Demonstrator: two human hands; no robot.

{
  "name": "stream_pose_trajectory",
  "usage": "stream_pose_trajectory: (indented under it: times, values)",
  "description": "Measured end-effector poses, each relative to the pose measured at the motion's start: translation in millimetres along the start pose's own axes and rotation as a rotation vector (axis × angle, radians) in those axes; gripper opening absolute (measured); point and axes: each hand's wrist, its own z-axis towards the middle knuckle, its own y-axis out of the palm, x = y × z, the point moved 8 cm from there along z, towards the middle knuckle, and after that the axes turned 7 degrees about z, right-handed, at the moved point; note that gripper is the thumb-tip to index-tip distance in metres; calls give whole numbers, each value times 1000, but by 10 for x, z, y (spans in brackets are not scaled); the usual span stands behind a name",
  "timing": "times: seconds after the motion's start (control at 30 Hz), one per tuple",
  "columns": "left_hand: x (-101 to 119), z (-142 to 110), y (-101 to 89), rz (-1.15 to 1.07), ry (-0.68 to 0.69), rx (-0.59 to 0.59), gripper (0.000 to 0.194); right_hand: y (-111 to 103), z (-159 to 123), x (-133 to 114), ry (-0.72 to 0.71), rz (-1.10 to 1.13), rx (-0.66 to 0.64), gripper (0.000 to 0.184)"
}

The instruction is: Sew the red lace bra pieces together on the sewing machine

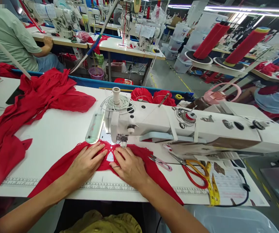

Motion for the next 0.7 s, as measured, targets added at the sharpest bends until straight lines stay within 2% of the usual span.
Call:
stream_pose_trajectory:
  times: [0.27, 0.7]
  values:
    - [15, -38, -13, 59, 23, 22, 39, 41, 55, -25, 13, -49, -116, 39]
    - [-37, 15, -107, -62, 2, 9, 34, 45, 12, -5, 3, 1, -82, 38]
